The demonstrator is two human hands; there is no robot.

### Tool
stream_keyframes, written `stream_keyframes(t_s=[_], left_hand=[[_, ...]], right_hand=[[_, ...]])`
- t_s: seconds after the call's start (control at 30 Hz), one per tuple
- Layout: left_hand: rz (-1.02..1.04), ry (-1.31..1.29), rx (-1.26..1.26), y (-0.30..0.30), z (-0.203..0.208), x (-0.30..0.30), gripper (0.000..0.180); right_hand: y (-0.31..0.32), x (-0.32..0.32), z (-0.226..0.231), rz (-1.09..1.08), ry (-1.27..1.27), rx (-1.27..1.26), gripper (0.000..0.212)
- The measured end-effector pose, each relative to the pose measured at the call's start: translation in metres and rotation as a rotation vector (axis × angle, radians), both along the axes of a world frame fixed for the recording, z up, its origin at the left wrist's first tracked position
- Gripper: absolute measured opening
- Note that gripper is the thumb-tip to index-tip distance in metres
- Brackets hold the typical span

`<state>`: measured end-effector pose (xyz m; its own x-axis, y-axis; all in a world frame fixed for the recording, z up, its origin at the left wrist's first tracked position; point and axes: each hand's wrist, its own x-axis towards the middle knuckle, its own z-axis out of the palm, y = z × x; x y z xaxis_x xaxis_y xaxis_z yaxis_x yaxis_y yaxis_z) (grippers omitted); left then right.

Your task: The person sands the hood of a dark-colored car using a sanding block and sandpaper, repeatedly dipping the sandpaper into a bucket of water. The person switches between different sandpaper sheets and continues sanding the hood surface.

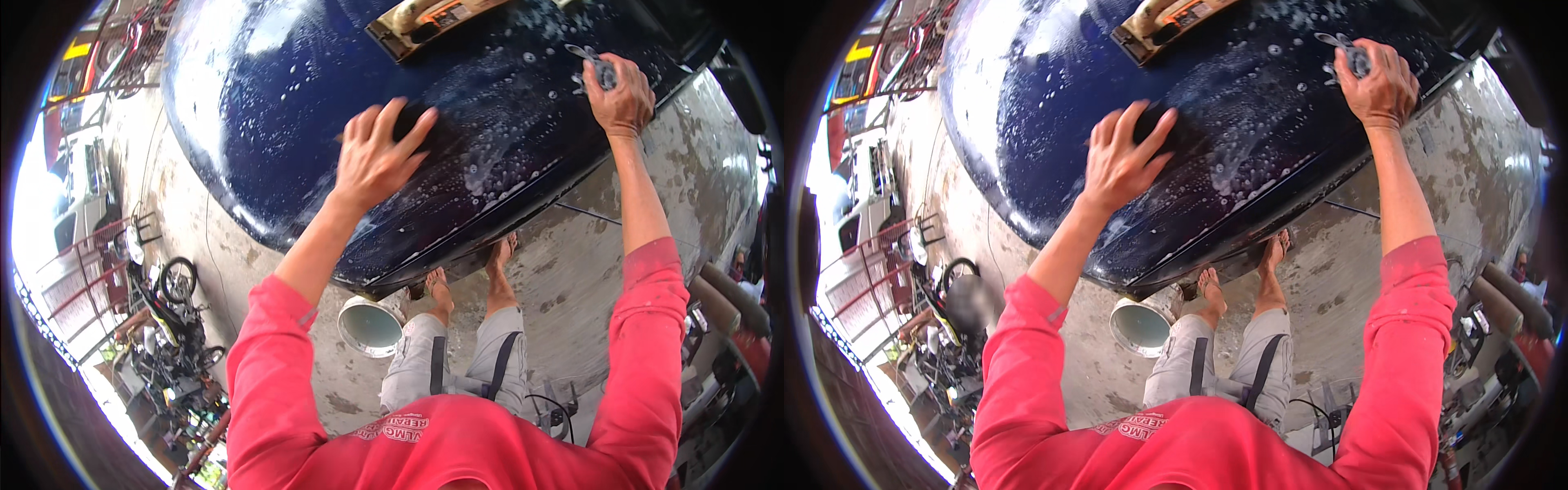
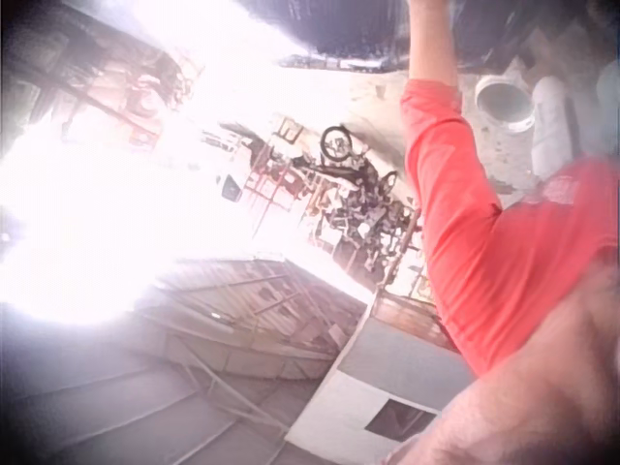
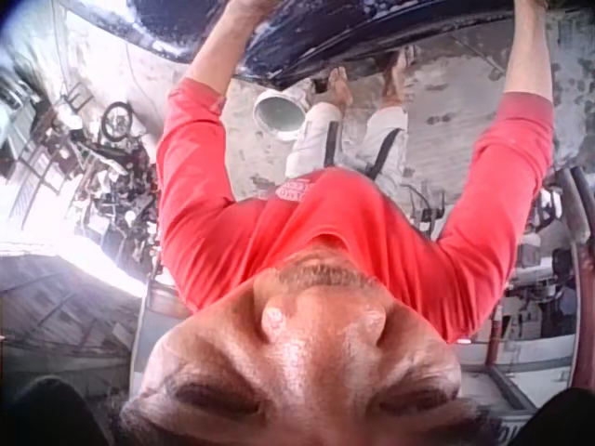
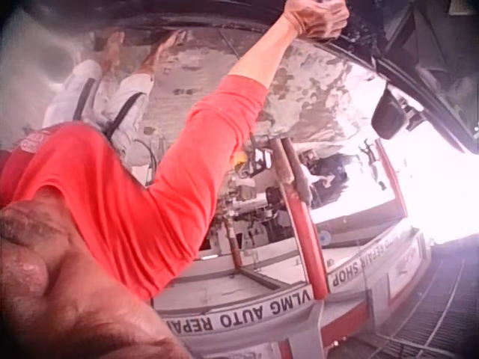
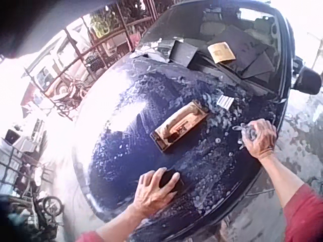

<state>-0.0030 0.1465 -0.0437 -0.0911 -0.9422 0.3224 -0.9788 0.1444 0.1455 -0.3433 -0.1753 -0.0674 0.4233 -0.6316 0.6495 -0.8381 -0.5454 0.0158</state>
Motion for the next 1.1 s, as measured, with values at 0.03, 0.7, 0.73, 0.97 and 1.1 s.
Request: stream_keyframes(t_s=[0.03,0.7,0.73,0.97,1.1], left_hand=[[-0.026,0.003,-0.060,-0.036,-0.009,-0.014,0.077],[-0.168,-0.030,-0.043,-0.184,0.013,-0.098,0.064],[-0.159,-0.002,-0.009,-0.186,0.014,-0.098,0.063],[-0.229,0.162,0.195,-0.143,0.054,-0.057,0.100],[-0.078,0.077,0.290,-0.157,0.048,-0.048,0.102]], right_hand=[[0.000,-0.001,0.001,0.008,0.004,0.015,0.031],[0.019,0.000,0.004,-0.078,-0.137,-0.069,0.035],[0.020,0.000,0.005,-0.074,-0.139,-0.054,0.034],[0.018,0.000,0.007,-0.073,-0.131,-0.023,0.033],[0.021,0.000,0.016,-0.062,-0.123,-0.041,0.034]])
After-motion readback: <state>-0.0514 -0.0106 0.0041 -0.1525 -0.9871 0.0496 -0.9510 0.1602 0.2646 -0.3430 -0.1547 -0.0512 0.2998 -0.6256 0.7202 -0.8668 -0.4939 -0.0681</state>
